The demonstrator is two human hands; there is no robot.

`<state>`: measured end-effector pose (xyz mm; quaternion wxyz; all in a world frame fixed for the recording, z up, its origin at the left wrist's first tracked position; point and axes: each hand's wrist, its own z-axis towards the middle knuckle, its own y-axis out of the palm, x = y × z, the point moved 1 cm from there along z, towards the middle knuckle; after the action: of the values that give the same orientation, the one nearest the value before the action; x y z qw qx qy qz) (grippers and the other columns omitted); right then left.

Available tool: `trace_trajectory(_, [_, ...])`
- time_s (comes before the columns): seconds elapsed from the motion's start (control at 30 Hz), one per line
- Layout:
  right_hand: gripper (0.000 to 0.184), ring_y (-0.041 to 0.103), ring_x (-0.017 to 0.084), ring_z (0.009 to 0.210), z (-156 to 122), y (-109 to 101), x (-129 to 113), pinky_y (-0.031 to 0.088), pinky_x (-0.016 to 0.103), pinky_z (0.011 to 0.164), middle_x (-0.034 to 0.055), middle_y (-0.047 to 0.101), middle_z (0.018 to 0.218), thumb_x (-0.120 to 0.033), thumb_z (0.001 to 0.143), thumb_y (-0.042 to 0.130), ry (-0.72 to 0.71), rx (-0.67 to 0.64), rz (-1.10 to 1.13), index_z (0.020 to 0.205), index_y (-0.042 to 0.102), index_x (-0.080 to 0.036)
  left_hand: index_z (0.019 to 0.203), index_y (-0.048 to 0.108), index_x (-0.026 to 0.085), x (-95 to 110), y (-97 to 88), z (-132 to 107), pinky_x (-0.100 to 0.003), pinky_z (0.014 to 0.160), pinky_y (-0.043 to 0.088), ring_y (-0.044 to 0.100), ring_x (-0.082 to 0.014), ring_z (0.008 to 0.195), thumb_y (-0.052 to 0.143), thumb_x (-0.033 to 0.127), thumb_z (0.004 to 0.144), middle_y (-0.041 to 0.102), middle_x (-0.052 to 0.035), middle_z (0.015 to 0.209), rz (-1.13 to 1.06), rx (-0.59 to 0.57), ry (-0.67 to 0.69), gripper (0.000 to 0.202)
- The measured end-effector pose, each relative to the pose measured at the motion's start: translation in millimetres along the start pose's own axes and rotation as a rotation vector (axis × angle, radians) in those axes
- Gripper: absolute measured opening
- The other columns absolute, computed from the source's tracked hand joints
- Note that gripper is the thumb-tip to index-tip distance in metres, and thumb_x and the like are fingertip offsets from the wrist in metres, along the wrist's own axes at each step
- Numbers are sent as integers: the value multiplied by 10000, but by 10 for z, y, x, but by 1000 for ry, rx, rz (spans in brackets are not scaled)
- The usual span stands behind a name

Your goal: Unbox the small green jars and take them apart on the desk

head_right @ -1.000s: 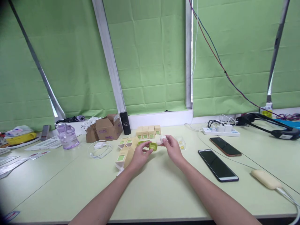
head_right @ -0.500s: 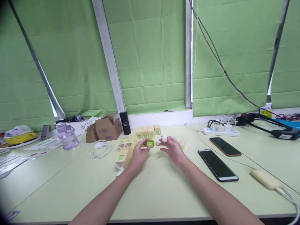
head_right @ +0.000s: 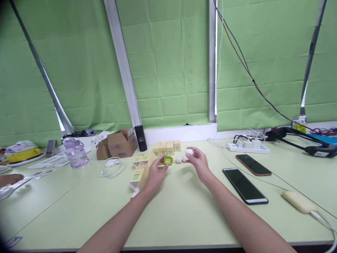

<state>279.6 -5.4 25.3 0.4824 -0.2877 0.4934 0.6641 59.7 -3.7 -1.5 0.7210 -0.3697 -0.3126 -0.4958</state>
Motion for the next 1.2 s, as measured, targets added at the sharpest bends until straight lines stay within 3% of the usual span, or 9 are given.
trace_trajectory(0.13, [452, 622, 217, 881, 95, -83, 67, 553, 399, 813, 43, 652, 986, -389, 708, 790, -133, 33, -342, 1124, 710, -232, 1280, 683, 232, 8, 0, -4, -334, 830, 556, 653, -225, 1026, 713, 213, 841, 674, -116, 1170, 1, 12, 9, 441])
trace_trajectory(0.27, [429, 622, 228, 931, 182, -145, 176, 533, 388, 801, 65, 616, 1098, -251, 762, 659, -316, 32, -732, 1191, 655, -243, 1282, 683, 230, 29, -5, -10, -337, 833, 559, 656, -213, 993, 703, 205, 849, 675, -115, 1168, 17, 15, 4, 434])
trace_trajectory(0.4, [368, 610, 229, 941, 236, -181, 291, 488, 365, 803, 60, 641, 1075, -103, 784, 585, -442, -62, -1084, 1130, 591, -227, 1280, 686, 235, 57, -9, -20, -330, 837, 557, 641, -217, 1032, 694, 184, 848, 670, -114, 1189, 40, 19, 30, 435])
trace_trajectory(0.57, [320, 588, 249, 995, 256, -216, 436, 422, 355, 849, 95, 676, 1090, 8, 810, 522, -570, -203, -1428, 1040, 615, -193, 1282, 682, 233, 72, -5, -26, -330, 855, 552, 628, -214, 1053, 673, 179, 859, 655, -113, 1206, 47, 5, 29, 427])
trace_trajectory(0.8, [306, 560, 272, 1066, 201, -214, 502, 362, 393, 915, 102, 681, 1143, -38, 840, 555, -646, -222, -1584, 1069, 666, -209, 1266, 689, 239, 47, 0, -21, -328, 842, 551, 618, -220, 1057, 693, 179, 840, 648, -107, 1209, 10, 6, 23, 431])
trace_trajectory(1.03, [278, 528, 300, 1105, 200, -230, 538, 349, 426, 961, 114, 697, 1094, -160, 844, 652, -597, -234, -1520, 1100, 711, -248, 1258, 700, 248, 59, 2, -32, -326, 836, 550, 615, -220, 1043, 717, 191, 832, 648, -105, 1203, -25, 1, 14, 430])
trace_trajectory(1.2, [291, 522, 303, 1110, 191, -228, 535, 348, 436, 955, 110, 708, 1086, -146, 847, 636, -590, -238, -1536, 1102, 723, -254, 1278, 685, 238, 81, 5, -41, -328, 836, 555, 619, -226, 1070, 691, 176, 844, 644, -115, 1210, 8, -12, 11, 438])
